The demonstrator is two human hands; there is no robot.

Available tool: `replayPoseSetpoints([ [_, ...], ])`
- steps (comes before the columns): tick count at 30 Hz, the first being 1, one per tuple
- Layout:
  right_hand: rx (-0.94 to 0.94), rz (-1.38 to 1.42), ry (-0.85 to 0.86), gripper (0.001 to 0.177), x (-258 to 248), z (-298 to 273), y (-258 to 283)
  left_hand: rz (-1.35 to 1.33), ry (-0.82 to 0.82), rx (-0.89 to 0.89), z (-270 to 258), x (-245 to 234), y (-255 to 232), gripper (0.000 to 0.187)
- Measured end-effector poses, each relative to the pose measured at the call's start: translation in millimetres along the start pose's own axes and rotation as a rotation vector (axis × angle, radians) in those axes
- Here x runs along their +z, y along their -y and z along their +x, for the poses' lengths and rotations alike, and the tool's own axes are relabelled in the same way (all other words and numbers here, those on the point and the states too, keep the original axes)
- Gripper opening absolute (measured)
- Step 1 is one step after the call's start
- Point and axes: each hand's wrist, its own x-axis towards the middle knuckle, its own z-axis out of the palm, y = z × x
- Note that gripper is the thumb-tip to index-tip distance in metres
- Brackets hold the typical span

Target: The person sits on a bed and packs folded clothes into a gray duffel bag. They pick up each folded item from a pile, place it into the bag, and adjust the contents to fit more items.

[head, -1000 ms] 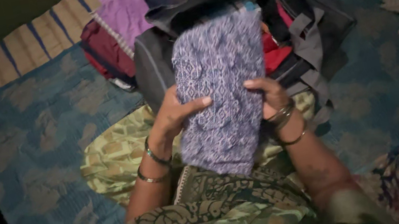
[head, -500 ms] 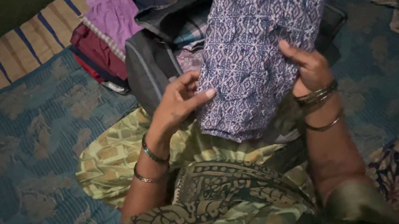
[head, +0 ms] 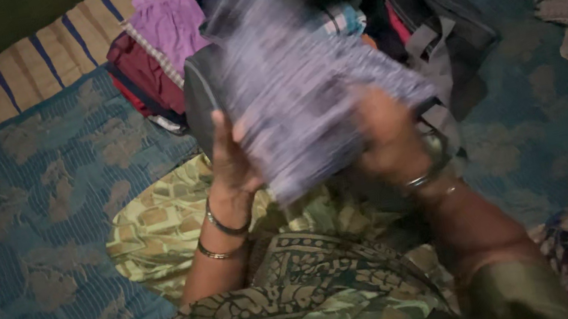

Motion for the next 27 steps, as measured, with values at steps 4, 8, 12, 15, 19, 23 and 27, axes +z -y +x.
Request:
replayPoseSetpoints([
  [4, 0.034, -0.041, 0.241, 0.083, 52.5, 1.1, 48.9, 0.113, -0.424, 0.020, -26.8, -30.2, -0.1, 0.060],
  [8, 0.003, 0.120, 0.425, 0.078, 67.8, -1.3, 56.7, 0.461, -0.458, -0.023, -46.4, -84.7, -0.6, 0.034],
  [12, 0.066, 0.532, 0.457, 0.079, 48.0, -1.1, 25.9, 0.576, -0.451, 0.107, -55.1, -112.6, 0.2, 0.029],
  [15, 0.517, 0.683, 0.110, 0.061, 33.4, -21.4, -13.5, 0.584, -0.434, 0.133, -52.8, -99.7, -3.8, 0.032],
  [19, 0.943, 0.904, -0.077, 0.051, 49.8, -54.3, -56.1, 0.610, -0.230, 0.071, -43.1, -51.3, -3.2, 0.033],
  [23, 0.942, 1.475, 0.008, 0.053, 41.9, -78.7, -53.5, 0.573, 0.239, 0.083, -23.9, 9.8, 9.1, 0.075],
  [27, 0.843, 2.049, -0.137, 0.057, 54.7, -89.0, -13.5, 0.622, 0.339, 0.061, -15.1, 29.3, 8.3, 0.087],
])
